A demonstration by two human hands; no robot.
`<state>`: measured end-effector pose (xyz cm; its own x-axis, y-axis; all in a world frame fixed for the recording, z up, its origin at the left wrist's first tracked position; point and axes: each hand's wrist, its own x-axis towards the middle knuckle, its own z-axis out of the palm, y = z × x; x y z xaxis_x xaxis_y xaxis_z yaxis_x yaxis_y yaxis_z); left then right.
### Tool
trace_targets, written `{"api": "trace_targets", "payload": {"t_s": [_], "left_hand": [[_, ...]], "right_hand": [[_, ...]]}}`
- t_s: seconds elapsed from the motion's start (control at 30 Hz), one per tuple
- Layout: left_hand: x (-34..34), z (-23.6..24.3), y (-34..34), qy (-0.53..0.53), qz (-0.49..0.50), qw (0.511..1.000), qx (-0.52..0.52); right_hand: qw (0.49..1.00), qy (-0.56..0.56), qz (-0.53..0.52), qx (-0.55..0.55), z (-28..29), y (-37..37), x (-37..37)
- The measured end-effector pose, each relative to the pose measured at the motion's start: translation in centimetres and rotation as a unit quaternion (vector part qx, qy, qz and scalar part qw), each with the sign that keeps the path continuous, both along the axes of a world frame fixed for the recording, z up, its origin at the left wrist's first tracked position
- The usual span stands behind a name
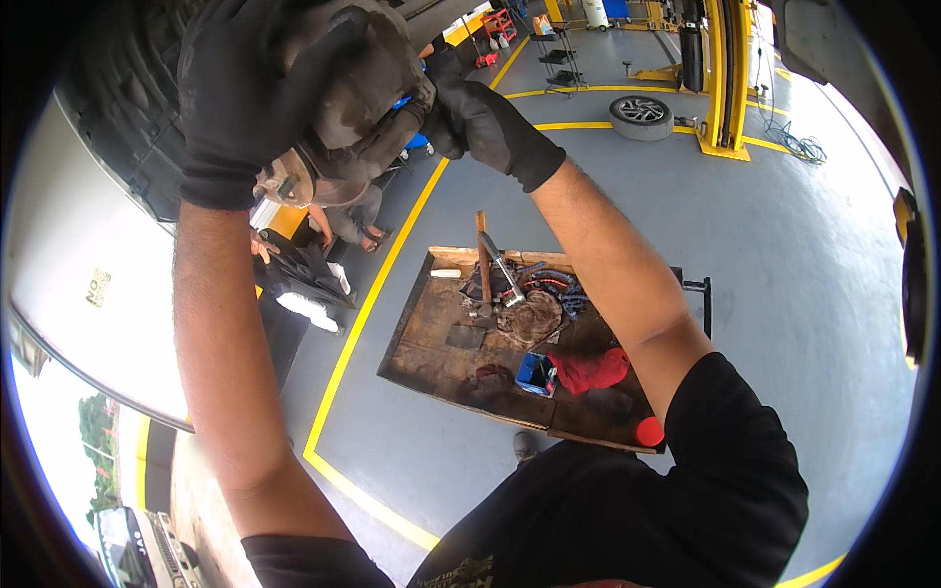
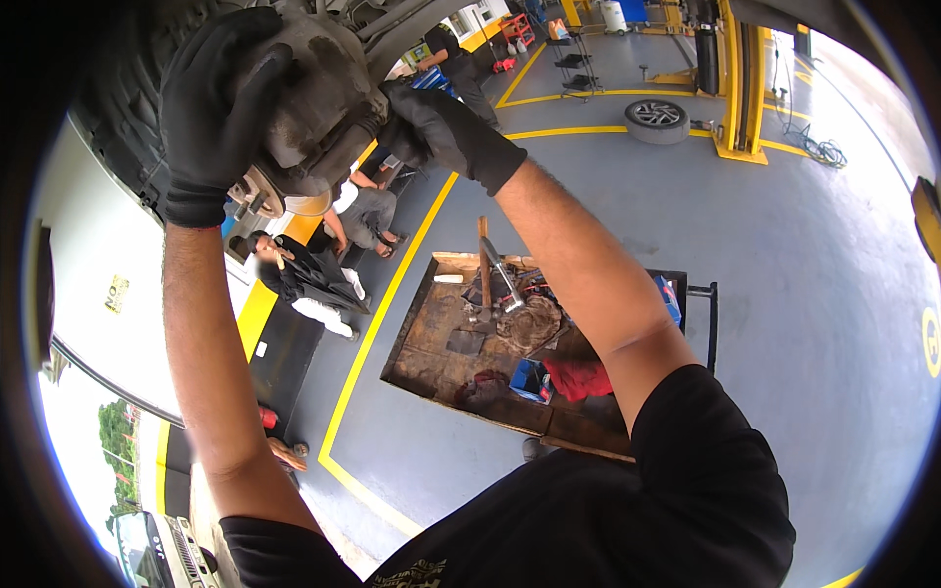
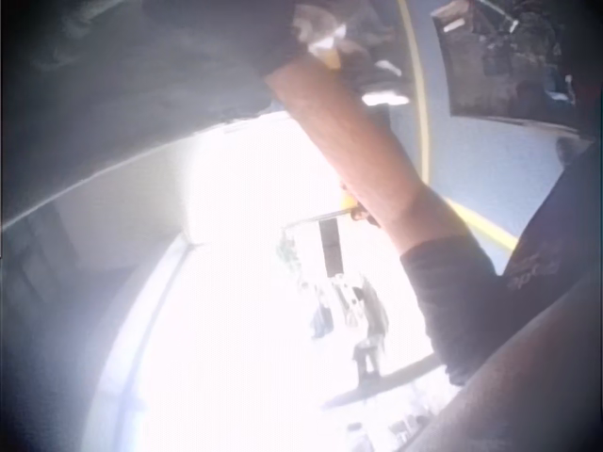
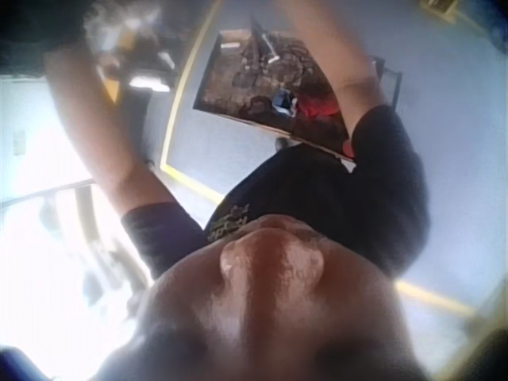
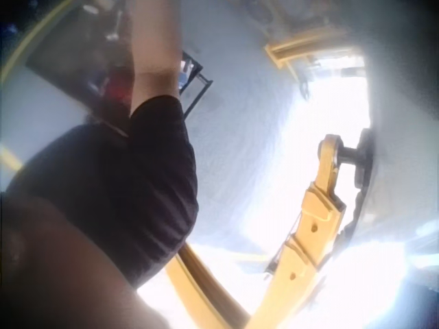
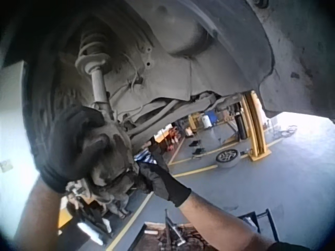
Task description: The person applies lubricant to brake pads and installs them into the brake caliper on a lifted vehicle. They use a small brush to spread the lubricant and then place the pads into the caliper assembly.
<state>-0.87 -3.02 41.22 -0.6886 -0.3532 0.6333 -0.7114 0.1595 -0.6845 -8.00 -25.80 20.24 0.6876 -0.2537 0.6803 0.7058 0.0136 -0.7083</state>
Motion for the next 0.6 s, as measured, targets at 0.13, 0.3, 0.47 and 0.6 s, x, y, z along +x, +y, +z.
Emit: {"api": "trace_targets", "payload": {"t_s": [0.13, 0.3, 0.47, 0.6], "left_hand": [[-2.3, -1.3, 0.7, -0.006, -0.018, 0.999, -0.042], [-2.5, -1.4, 0.9, -0.011, -0.030, 0.998, -0.051], [1.1, -0.2, -0.1, 0.018, -0.074, 0.997, -0.009], [2.2, -1.3, -0.1, 0.021, -0.076, 0.996, -0.030]], "right_hand": [[0.996, -0.058, -0.061, 0.041, 1.7, 2.9, -1.0], [0.996, 0.038, -0.009, -0.081, 2.7, 0.0, -0.7], [0.983, -0.013, 0.182, -0.008, 0.5, -2.7, 0.5], [0.990, 0.030, 0.054, 0.128, 1.8, 2.8, -0.9]]}}
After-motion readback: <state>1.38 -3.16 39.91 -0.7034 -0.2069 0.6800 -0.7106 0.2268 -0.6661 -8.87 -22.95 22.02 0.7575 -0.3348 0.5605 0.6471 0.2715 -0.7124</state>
